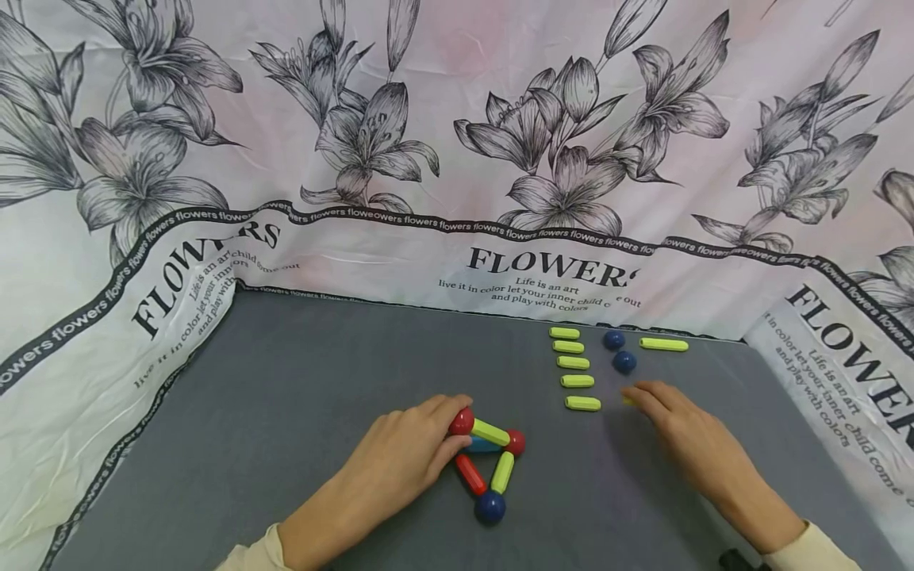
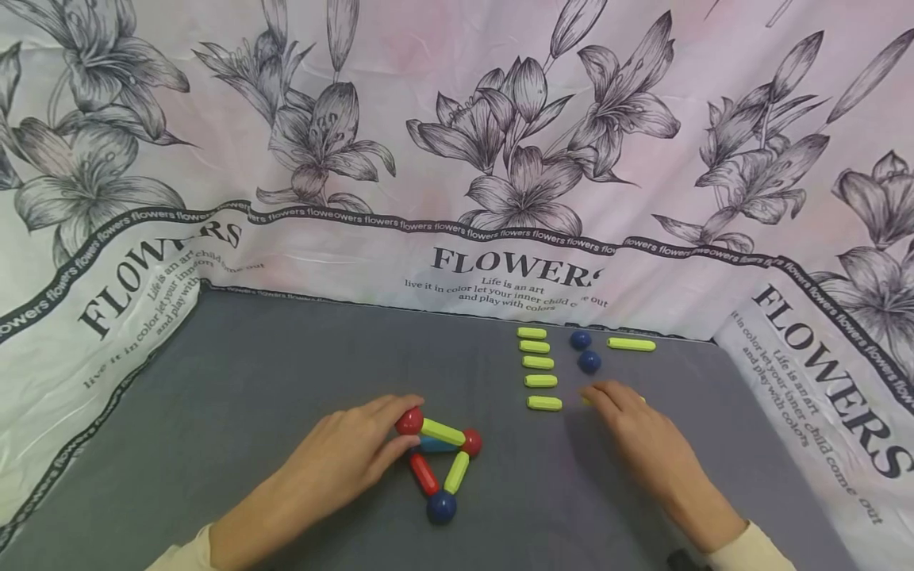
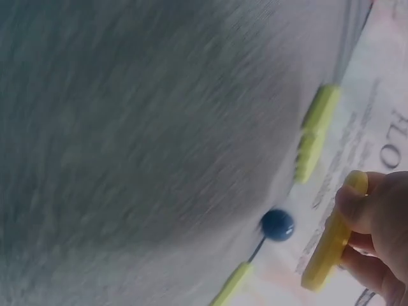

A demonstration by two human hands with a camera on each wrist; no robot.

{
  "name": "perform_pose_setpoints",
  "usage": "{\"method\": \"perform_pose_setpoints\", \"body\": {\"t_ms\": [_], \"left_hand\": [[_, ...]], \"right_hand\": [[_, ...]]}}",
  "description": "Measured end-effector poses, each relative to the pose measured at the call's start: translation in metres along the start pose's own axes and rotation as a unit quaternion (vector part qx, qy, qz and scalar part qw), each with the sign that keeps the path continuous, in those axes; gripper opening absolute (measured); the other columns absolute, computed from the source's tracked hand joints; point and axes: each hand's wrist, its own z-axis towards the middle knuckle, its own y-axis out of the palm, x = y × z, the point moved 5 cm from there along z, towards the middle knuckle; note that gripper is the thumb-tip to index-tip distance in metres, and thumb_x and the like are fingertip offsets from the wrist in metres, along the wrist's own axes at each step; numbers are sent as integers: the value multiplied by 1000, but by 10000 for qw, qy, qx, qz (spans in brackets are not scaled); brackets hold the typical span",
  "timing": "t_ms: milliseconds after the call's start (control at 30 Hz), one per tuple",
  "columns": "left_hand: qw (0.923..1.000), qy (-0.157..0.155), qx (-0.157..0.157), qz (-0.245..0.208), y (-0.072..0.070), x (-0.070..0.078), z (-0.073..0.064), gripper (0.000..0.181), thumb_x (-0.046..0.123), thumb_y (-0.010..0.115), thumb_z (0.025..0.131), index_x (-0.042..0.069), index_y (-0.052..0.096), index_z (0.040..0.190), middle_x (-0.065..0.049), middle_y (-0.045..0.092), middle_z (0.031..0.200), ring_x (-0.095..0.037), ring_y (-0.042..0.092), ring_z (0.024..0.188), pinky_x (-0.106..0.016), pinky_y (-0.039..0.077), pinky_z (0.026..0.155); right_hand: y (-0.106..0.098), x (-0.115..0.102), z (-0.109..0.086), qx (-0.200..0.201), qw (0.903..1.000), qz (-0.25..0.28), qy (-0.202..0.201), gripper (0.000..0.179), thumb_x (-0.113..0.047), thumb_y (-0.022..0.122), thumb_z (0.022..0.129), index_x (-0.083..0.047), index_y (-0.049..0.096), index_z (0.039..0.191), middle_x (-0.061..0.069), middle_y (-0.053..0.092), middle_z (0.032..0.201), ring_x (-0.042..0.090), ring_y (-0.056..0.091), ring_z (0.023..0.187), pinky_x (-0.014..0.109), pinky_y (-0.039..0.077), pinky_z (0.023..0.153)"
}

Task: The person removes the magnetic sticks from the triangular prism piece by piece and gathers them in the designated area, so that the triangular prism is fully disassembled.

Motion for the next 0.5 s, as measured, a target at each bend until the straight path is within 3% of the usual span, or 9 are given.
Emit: {"method": "perform_pose_setpoints", "body": {"t_ms": [500], "left_hand": [[9999, -75, -147, 25, 0, 0, 2, 44, 36, 69, 105, 12, 63, 141, -1, 72, 121, -11, 70, 84, -34, 61, 74]], "right_hand": [[20, 73, 7, 29, 9992, -157, 368, 38, 10, 71, 90, -1, 65, 126, 15, 63, 121, 38, 72, 86, 58, 57, 67]]}}
